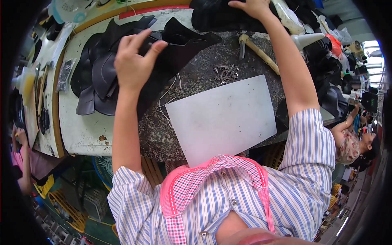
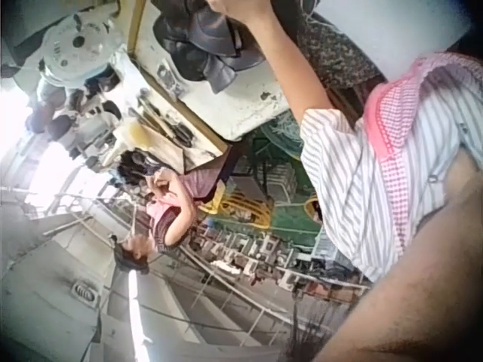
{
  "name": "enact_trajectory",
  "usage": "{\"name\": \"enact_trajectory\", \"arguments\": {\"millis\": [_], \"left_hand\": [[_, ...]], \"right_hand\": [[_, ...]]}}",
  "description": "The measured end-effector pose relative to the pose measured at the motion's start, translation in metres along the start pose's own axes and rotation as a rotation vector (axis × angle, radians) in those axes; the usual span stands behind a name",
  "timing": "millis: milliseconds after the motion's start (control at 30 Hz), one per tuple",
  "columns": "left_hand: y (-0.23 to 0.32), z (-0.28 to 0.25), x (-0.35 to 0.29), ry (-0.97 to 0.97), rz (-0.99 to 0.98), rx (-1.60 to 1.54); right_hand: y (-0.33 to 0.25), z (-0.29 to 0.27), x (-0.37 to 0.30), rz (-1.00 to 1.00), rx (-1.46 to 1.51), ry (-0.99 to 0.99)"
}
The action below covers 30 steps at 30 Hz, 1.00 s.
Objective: The worker is punching holes and installing metal eyelets into leather shoe upper components at a factory workbench.
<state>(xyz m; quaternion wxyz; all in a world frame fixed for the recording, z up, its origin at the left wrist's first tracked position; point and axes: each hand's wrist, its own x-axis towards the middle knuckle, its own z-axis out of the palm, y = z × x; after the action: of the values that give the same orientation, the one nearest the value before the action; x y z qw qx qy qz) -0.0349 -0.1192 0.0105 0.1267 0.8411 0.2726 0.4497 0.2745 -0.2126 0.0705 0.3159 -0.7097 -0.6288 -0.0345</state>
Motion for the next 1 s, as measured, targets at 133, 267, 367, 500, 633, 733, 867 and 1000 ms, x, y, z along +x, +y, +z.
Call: {"name": "enact_trajectory", "arguments": {"millis": [133,267,367,500,633,733,867,1000], "left_hand": [[-0.005,0.032,-0.015,-0.164,-0.107,0.110],[-0.003,0.040,-0.018,-0.400,-0.136,0.154],[0.015,0.043,-0.025,-0.400,-0.180,0.209],[0.017,0.029,-0.037,-0.227,-0.153,0.096],[0.039,0.016,-0.037,0.008,-0.013,-0.133],[0.066,0.009,-0.041,-0.014,0.111,-0.332],[0.086,0.018,-0.052,-0.141,0.228,-0.340],[0.091,0.023,-0.054,0.050,0.351,-0.363]], "right_hand": [[-0.032,0.026,-0.018,-0.079,-0.324,0.077],[-0.059,0.070,-0.088,-0.082,-0.173,-0.491],[-0.067,0.079,-0.105,0.030,-0.261,-0.546],[-0.067,0.079,-0.102,0.066,-0.295,-0.591],[-0.061,0.078,-0.115,-0.004,-0.239,-0.429],[-0.056,0.067,-0.112,0.338,0.264,-0.327],[-0.076,0.039,-0.106,0.581,1.066,-0.351],[-0.096,0.039,-0.120,0.566,1.539,-0.575]]}}
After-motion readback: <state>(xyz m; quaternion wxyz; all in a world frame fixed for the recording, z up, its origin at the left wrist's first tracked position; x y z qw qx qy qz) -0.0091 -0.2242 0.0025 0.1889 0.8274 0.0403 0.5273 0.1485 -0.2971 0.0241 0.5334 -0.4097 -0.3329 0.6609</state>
